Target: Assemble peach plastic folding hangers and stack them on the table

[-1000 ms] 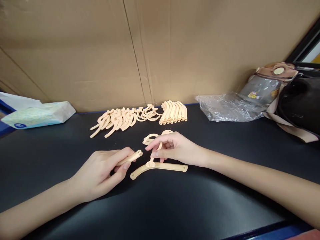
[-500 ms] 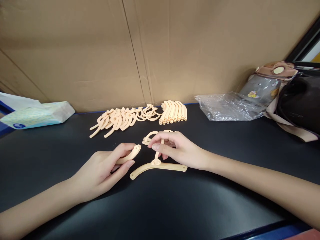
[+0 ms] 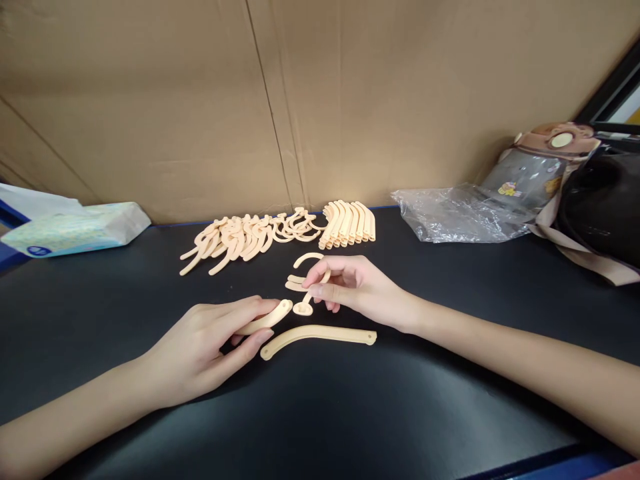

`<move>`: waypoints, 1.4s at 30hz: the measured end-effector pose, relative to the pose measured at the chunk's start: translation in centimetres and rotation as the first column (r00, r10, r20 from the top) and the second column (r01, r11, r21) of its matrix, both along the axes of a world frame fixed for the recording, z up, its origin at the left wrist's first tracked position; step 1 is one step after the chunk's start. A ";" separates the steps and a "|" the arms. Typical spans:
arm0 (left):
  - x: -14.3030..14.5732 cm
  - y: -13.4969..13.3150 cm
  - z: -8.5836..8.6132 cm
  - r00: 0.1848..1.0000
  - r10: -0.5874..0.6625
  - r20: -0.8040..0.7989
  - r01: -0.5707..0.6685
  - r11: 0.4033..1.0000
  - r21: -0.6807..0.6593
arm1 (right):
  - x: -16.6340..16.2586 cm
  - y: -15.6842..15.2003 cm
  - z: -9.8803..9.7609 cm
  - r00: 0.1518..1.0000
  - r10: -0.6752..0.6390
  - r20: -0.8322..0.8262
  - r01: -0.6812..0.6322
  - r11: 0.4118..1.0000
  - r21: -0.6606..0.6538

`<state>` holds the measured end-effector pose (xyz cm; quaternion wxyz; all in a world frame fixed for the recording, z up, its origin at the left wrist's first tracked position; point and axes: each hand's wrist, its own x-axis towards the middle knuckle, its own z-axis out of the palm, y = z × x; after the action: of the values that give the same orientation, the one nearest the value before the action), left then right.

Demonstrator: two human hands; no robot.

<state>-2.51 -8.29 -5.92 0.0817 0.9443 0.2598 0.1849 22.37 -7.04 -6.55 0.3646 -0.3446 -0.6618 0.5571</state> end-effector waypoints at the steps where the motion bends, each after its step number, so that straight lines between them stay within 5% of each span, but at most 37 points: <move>1: 0.0 0.0 0.1 1.000 -0.002 -0.003 0.002 1.000 -0.009 | 0.0 0.0 0.0 1.000 -0.005 -0.008 0.005 1.000 -0.005; 15: -0.2 0.2 -0.2 1.000 -0.007 0.001 0.007 1.000 0.027 | 0.0 0.3 -0.1 0.994 0.041 -0.099 -0.048 0.996 -0.075; 28: -0.1 0.1 -0.4 1.000 0.027 -0.012 -0.027 1.000 -0.001 | -0.1 0.1 0.1 1.000 -0.010 0.021 0.010 1.000 0.000; 42: 0.3 0.1 -0.2 0.998 -0.056 -0.038 0.065 0.962 0.265 | -0.1 -0.1 0.1 0.997 -0.017 0.074 0.012 0.998 0.062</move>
<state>-2.19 -8.23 -6.16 -0.0441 0.9569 0.2049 0.2011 22.28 -7.12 -6.45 0.3540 -0.3585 -0.6894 0.5205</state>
